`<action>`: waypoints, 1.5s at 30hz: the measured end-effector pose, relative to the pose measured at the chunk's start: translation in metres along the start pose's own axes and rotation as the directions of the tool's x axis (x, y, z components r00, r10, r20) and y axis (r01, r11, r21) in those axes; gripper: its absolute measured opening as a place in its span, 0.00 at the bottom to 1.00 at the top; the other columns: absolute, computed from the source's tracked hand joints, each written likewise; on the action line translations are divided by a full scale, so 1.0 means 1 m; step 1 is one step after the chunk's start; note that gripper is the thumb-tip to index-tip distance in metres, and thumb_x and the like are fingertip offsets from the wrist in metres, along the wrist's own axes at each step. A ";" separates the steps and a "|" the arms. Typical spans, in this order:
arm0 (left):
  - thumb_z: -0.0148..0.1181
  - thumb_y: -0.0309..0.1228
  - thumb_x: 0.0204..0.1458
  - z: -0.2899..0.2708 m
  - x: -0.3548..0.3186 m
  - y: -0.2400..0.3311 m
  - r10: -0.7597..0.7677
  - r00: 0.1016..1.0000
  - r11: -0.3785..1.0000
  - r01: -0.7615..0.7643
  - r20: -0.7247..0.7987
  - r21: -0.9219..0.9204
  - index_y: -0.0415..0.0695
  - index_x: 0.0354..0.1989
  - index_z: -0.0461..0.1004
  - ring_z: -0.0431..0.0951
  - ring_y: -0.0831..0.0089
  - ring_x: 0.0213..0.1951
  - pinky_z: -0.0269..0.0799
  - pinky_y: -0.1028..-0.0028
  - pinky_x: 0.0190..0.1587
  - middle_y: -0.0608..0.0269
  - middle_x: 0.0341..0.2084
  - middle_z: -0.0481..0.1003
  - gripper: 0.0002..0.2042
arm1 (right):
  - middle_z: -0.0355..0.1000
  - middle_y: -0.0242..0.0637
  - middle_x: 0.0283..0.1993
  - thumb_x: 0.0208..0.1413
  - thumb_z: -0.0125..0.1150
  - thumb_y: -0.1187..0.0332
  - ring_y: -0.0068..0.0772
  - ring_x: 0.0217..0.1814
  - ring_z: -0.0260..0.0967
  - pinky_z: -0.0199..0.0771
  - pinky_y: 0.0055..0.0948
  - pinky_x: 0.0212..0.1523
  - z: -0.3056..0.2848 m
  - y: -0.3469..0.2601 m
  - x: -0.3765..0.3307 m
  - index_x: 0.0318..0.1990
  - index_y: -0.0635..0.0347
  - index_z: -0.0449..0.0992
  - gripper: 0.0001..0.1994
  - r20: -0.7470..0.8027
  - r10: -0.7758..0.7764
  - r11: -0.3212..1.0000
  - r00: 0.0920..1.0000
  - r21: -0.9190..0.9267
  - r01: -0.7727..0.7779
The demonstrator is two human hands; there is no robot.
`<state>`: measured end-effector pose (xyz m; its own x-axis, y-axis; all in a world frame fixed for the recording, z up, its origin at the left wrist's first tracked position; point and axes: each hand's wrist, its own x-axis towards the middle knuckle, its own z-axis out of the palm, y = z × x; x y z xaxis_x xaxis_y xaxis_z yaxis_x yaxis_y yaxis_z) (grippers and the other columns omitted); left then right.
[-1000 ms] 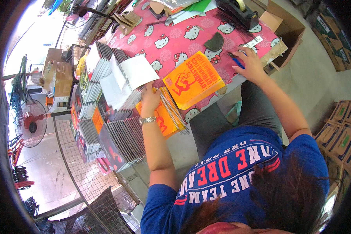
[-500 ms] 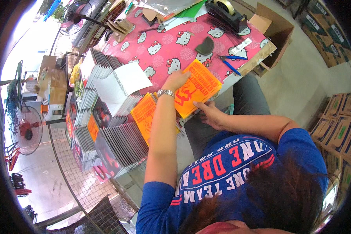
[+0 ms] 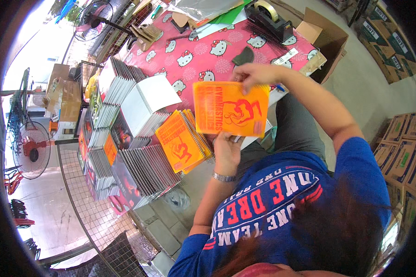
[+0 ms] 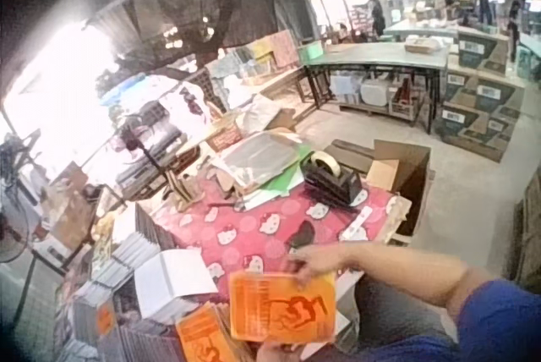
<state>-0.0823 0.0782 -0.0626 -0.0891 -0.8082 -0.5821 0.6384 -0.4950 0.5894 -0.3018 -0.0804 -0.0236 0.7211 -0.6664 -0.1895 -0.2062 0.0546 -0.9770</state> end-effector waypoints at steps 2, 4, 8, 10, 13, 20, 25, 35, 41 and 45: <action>0.48 0.25 0.53 -0.002 0.008 -0.023 0.036 0.999 0.995 -0.034 0.010 -0.095 0.41 0.49 0.68 0.75 0.61 0.49 0.69 0.56 0.53 0.56 0.42 0.75 0.15 | 0.72 0.34 0.41 0.40 0.65 0.72 0.29 0.44 0.69 0.66 0.28 0.49 -0.021 0.000 0.047 0.48 0.65 0.75 0.23 0.152 0.045 0.999 0.987 -0.031 -0.041; 0.50 0.27 0.55 -0.006 0.019 -0.036 -0.050 0.999 0.992 0.050 0.005 -0.117 0.40 0.49 0.68 0.75 0.61 0.48 0.69 0.57 0.53 0.57 0.42 0.75 0.13 | 0.73 0.35 0.41 0.39 0.66 0.72 0.30 0.45 0.69 0.66 0.30 0.49 -0.023 -0.003 0.090 0.48 0.65 0.76 0.23 0.230 0.143 0.963 0.963 -0.256 -0.082; 0.51 0.32 0.59 -0.002 0.000 -0.023 -0.342 0.934 0.925 0.315 0.102 0.210 0.40 0.52 0.65 0.75 0.62 0.42 0.70 0.61 0.47 0.58 0.43 0.71 0.15 | 0.76 0.38 0.43 0.40 0.66 0.69 0.31 0.48 0.70 0.65 0.31 0.52 -0.027 0.045 0.125 0.47 0.63 0.78 0.22 0.286 0.436 0.868 0.853 -0.384 -0.315; 0.55 0.32 0.56 -0.049 -0.001 -0.038 -0.426 0.894 0.896 0.395 0.139 0.203 0.39 0.53 0.64 0.75 0.64 0.37 0.71 0.64 0.41 0.58 0.41 0.70 0.18 | 0.76 0.38 0.44 0.41 0.65 0.69 0.31 0.49 0.70 0.65 0.30 0.52 -0.024 0.049 0.120 0.47 0.63 0.78 0.21 0.231 0.411 0.876 0.882 -0.368 -0.312; 0.54 0.32 0.55 -0.076 -0.016 -0.051 -0.329 0.896 0.845 0.420 -0.298 0.330 0.45 0.39 0.71 0.70 0.70 0.29 0.69 0.70 0.34 0.67 0.28 0.67 0.07 | 0.76 0.38 0.46 0.45 0.65 0.64 0.32 0.51 0.69 0.64 0.33 0.54 -0.029 0.050 0.087 0.46 0.63 0.79 0.20 0.169 0.281 0.929 0.945 -0.297 -0.223; 0.50 0.29 0.56 -0.056 -0.001 -0.055 -0.112 0.963 0.921 0.193 -0.246 0.338 0.43 0.51 0.62 0.73 0.72 0.31 0.69 0.73 0.34 0.64 0.34 0.70 0.15 | 0.75 0.43 0.48 0.50 0.63 0.64 0.33 0.50 0.73 0.71 0.31 0.52 0.052 0.090 -0.075 0.52 0.67 0.73 0.22 -0.176 0.450 0.716 0.876 0.657 -0.236; 0.48 0.35 0.61 -0.091 0.021 -0.071 0.016 0.974 0.907 0.081 -0.228 0.413 0.40 0.52 0.59 0.74 0.74 0.34 0.72 0.74 0.34 0.60 0.37 0.72 0.16 | 0.74 0.44 0.49 0.48 0.59 0.69 0.38 0.50 0.74 0.74 0.36 0.53 0.135 0.114 -0.105 0.56 0.67 0.65 0.26 -0.287 0.452 0.495 0.844 0.868 0.030; 0.34 0.57 0.63 -0.061 0.012 -0.053 0.079 0.996 0.950 -0.064 -0.037 0.306 0.38 0.58 0.65 0.75 0.68 0.51 0.71 0.68 0.49 0.57 0.52 0.73 0.33 | 0.72 0.44 0.52 0.50 0.62 0.64 0.39 0.52 0.73 0.71 0.35 0.55 0.149 0.094 -0.076 0.58 0.67 0.65 0.28 -0.252 0.429 0.546 0.868 0.837 -0.027; 0.25 0.67 0.58 -0.042 -0.026 -0.036 -0.276 0.956 0.929 0.239 0.097 0.281 0.42 0.62 0.60 0.74 0.64 0.51 0.70 0.63 0.53 0.55 0.52 0.72 0.41 | 0.75 0.40 0.43 0.44 0.69 0.65 0.28 0.46 0.71 0.71 0.28 0.45 0.040 0.025 -0.030 0.49 0.65 0.72 0.24 0.069 0.013 0.999 0.998 0.039 -0.016; 0.36 0.59 0.62 -0.057 -0.020 -0.044 -0.502 0.845 0.802 0.375 0.185 0.464 0.40 0.59 0.64 0.75 0.68 0.47 0.70 0.67 0.51 0.58 0.45 0.75 0.33 | 0.75 0.41 0.46 0.42 0.69 0.67 0.32 0.53 0.68 0.67 0.33 0.53 -0.007 -0.010 0.066 0.50 0.66 0.74 0.25 0.434 0.334 0.901 0.837 -0.407 -0.148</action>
<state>-0.0652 0.1346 -0.1087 -0.5369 -0.4937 -0.6841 0.1240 -0.8482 0.5149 -0.2570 -0.1299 -0.0255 0.8215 -0.2166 -0.5274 -0.5623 -0.1548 -0.8123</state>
